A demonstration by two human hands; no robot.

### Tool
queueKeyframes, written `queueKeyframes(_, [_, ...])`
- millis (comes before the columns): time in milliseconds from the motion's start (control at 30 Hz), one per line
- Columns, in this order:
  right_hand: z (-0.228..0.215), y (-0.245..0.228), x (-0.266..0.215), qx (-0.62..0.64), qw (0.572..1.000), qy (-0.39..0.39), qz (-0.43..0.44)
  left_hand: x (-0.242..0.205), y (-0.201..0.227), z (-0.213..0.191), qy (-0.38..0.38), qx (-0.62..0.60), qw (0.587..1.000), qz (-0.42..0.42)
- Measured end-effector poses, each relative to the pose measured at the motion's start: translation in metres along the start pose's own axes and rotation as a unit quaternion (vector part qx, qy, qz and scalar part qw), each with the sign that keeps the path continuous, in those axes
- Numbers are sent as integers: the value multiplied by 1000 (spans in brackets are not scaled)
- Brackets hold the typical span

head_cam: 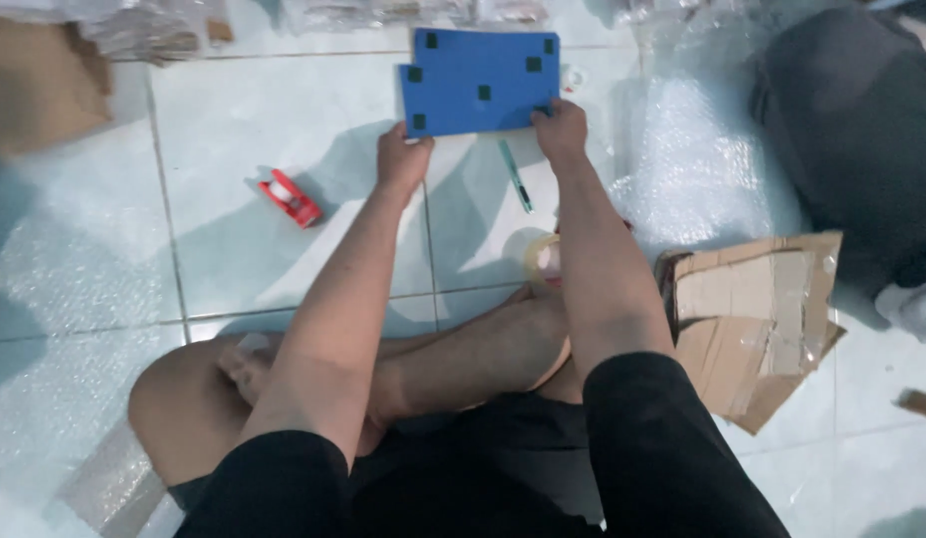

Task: The person wraps a small box in bubble wrap and tape, then cleans and prepares a glass item for shipment.

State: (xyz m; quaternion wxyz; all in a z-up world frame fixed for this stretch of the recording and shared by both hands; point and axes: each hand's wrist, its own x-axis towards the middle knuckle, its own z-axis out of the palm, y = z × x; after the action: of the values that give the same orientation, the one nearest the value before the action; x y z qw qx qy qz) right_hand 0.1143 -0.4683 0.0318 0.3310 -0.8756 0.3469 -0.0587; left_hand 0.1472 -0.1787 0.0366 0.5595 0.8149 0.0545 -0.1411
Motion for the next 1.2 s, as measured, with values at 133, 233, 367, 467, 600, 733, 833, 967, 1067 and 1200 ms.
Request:
queueKeyframes(133, [-19,-2,-12,54,996,0,-68,-28,40,-21,-62,-57,996,-38])
queueKeyframes(233, [-40,14,-17,5,996,11,-90,-36,44,-8,-36,-51,996,-58])
queueKeyframes(367, [-93,37,-39,-9,974,117,-193,-31,26,47,37,49,998,33])
queueKeyframes(467, [-140,44,-71,-84,969,143,-181,-46,24,94,22,40,992,120])
queueKeyframes(600, [-175,61,-115,-367,926,39,-80,-123,89,98,-170,86,979,71])
queueKeyframes(733, [-189,89,-137,-376,926,-21,-36,-159,79,121,-218,80,970,68])
queueKeyframes(833, [-197,103,-152,-331,941,33,-65,-181,73,129,-246,56,965,66])
queueKeyframes(967, [-222,79,-189,-216,960,135,-114,-203,76,135,-244,49,961,121])
queueKeyframes(1067, [-241,66,-217,-183,949,194,-170,-225,96,132,-268,17,950,161])
queueKeyframes(1200, [-260,65,-248,-153,921,267,-237,-253,114,137,-315,70,907,269])
